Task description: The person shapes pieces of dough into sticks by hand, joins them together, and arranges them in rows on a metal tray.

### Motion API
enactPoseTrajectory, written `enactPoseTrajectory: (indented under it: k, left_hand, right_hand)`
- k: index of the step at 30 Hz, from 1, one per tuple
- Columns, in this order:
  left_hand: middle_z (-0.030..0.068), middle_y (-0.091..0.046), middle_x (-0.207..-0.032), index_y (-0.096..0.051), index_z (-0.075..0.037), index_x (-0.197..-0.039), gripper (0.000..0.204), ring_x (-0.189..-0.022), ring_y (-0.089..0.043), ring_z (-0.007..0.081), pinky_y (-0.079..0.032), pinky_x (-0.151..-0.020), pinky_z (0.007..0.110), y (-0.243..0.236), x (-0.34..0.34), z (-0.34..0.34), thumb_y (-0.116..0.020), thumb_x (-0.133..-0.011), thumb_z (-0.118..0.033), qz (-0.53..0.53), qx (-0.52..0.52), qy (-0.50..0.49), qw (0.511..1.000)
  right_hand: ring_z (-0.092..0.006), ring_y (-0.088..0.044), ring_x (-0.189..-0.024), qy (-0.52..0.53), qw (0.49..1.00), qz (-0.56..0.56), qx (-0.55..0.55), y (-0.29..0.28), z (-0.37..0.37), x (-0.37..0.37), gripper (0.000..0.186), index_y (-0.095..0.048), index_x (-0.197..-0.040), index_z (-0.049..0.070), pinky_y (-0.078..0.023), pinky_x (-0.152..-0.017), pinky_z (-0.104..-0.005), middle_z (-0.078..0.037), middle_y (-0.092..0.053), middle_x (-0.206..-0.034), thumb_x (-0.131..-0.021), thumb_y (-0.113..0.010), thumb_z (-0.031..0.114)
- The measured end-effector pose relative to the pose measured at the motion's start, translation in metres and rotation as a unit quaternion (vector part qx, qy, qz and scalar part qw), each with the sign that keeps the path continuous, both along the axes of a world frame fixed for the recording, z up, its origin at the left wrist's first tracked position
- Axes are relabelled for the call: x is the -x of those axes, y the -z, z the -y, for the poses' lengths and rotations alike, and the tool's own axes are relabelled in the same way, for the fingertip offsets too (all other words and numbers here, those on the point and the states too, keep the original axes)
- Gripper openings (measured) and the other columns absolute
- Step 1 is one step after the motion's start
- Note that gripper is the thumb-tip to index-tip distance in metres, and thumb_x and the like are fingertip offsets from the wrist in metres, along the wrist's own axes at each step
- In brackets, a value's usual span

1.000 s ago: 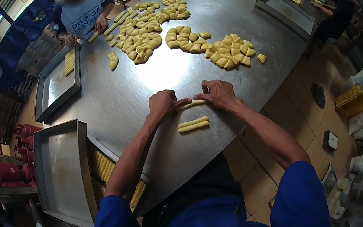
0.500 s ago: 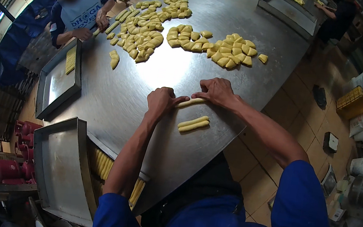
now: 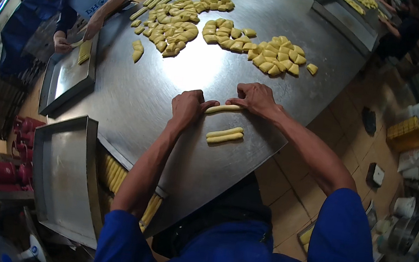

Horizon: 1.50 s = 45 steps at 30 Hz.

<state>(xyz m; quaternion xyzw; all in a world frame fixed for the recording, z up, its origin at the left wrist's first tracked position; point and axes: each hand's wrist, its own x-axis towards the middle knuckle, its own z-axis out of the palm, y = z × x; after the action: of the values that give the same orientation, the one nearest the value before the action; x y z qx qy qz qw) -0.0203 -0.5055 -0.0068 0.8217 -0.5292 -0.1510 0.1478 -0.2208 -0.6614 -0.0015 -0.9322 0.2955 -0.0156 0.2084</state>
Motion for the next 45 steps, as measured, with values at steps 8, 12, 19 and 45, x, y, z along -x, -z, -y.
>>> enactPoseTrajectory:
  k: [8, 12, 19, 45]
  left_hand:
    - [0.0148, -0.074, -0.111, -0.069, -0.007, -0.129, 0.04, -0.104, -0.069, 0.032, -0.055, -0.095, 0.044, 0.004, 0.008, -0.04, -0.076, -0.09, -0.013, -0.128, 0.162, 0.123, 0.971]
    - [0.0156, -0.076, -0.107, -0.072, -0.006, -0.128, 0.037, -0.102, -0.069, 0.0312, -0.055, -0.094, 0.043, 0.004, 0.012, -0.036, -0.075, -0.091, -0.012, -0.191, 0.145, 0.059, 0.969]
    - [0.0174, -0.075, -0.113, -0.072, -0.002, -0.129, 0.033, -0.092, -0.07, 0.0263, -0.057, -0.087, 0.04, -0.015, 0.028, -0.066, -0.072, -0.097, -0.011, -0.229, 0.088, 0.098, 0.965]
    - [0.0093, -0.065, -0.119, -0.073, -0.01, -0.125, 0.042, -0.11, -0.058, 0.0284, -0.05, -0.099, 0.042, 0.018, 0.051, -0.086, -0.083, -0.088, -0.027, -0.125, 0.128, 0.15, 0.972]
  right_hand:
    - [-0.0331, -0.071, -0.092, -0.038, 0.979, 0.183, -0.077, 0.012, -0.03, 0.036, 0.03, -0.075, -0.106, -0.001, -0.056, -0.085, -0.0407, -0.017, -0.074, -0.101, -0.098, -0.073, 0.028]
    - [-0.0298, -0.071, -0.091, -0.018, 0.977, 0.2, -0.067, 0.009, -0.038, 0.029, 0.021, -0.076, -0.111, 0.0, -0.056, -0.085, -0.0381, -0.016, -0.074, -0.102, -0.098, -0.07, 0.016]
    - [-0.0235, -0.07, -0.09, 0.027, 0.967, 0.144, -0.21, -0.013, -0.057, 0.053, 0.023, -0.076, -0.113, 0.0, -0.055, -0.084, -0.0361, -0.014, -0.074, -0.102, -0.098, -0.071, 0.018]
    - [-0.0163, -0.07, -0.088, 0.12, 0.871, 0.121, -0.461, -0.002, -0.09, 0.044, 0.04, -0.067, -0.122, -0.004, -0.058, -0.079, -0.0296, -0.01, -0.072, -0.107, -0.092, -0.082, 0.018]
